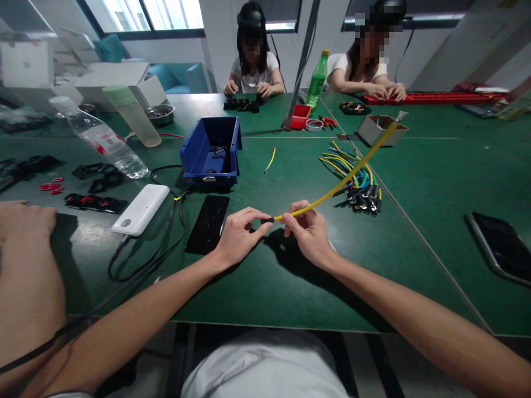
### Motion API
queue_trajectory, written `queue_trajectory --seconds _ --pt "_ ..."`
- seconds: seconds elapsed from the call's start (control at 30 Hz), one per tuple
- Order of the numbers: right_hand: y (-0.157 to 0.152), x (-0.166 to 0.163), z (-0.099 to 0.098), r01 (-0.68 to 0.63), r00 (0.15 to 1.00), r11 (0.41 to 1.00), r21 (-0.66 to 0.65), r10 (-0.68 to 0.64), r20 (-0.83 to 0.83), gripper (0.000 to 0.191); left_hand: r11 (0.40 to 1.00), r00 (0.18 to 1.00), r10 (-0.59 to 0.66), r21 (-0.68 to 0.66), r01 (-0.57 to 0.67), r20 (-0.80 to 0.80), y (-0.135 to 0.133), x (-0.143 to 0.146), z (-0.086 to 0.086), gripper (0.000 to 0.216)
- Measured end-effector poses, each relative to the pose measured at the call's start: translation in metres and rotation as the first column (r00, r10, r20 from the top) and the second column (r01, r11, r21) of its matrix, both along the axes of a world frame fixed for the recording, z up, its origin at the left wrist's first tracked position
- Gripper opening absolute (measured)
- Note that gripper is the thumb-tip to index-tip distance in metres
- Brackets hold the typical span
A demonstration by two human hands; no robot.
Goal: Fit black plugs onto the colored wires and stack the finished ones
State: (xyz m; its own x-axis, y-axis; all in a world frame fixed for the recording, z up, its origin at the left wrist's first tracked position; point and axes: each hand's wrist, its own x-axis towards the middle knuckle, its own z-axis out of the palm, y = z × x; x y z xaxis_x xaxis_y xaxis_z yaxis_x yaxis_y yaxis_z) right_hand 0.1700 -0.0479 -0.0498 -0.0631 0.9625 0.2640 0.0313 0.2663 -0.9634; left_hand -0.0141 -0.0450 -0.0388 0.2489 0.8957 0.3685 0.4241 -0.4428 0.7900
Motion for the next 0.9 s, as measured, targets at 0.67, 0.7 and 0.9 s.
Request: queue_trajectory --seconds 0.67,0.7,0.9 --pt "0.0026 0.0006 0.0011 -0.009 1.000 1.000 0.001 0.009 -0.002 0.020 0.997 0.999 0.005 0.076 -0.001 -0.053 0.0002 -0.0011 -0.0020 0.013" --pt "0.0030 0.0006 0.0014 -0.007 1.000 1.000 -0.010 0.006 -0.010 0.020 0.997 0.999 0.005 0.083 0.000 -0.054 0.0001 -0.0012 -0.0022 0.013" --pt "0.0054 0.0008 0.0019 -0.007 1.000 0.996 -0.094 0.004 -0.031 0.024 0.992 0.997 0.002 0.127 0.007 -0.076 0.0003 -0.0016 -0.0026 0.013"
